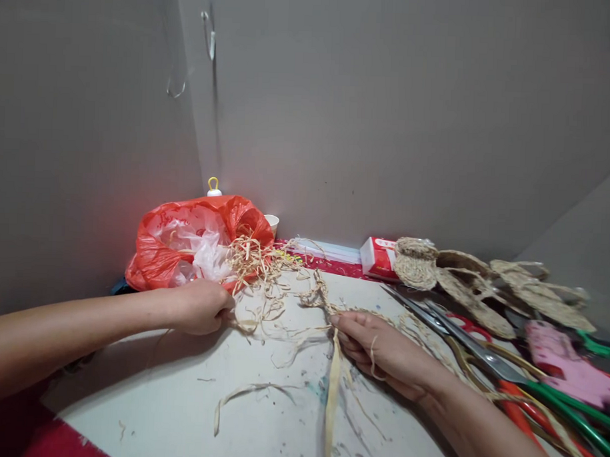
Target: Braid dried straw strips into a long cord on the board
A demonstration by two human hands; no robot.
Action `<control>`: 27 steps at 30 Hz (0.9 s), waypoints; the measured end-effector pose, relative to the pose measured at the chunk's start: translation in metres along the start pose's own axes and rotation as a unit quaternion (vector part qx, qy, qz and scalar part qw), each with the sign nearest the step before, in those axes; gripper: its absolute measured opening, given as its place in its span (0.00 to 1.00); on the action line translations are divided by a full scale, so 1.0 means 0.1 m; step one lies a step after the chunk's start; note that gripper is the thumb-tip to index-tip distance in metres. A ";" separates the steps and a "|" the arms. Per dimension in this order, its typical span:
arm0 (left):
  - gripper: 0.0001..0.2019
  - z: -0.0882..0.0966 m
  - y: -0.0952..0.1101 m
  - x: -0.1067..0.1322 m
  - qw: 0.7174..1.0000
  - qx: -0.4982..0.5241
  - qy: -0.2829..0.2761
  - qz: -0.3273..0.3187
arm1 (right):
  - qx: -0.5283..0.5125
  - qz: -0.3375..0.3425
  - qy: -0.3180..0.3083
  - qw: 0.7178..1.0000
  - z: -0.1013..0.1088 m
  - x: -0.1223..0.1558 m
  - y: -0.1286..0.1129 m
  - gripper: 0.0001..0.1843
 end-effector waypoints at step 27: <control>0.09 0.73 0.07 -0.58 0.973 0.104 0.206 -0.011 | 0.012 -0.002 0.007 1.000 -0.02 0.04 -0.06 0.23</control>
Point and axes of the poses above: each hand's wrist, its own x-axis away from the middle knuckle, its own z-axis out of the back of the hand, y = z × x, the point moved 8 cm from there along -x, towards the middle knuckle, and after that the axes turned 3 degrees about y, right-handed, at the moved point
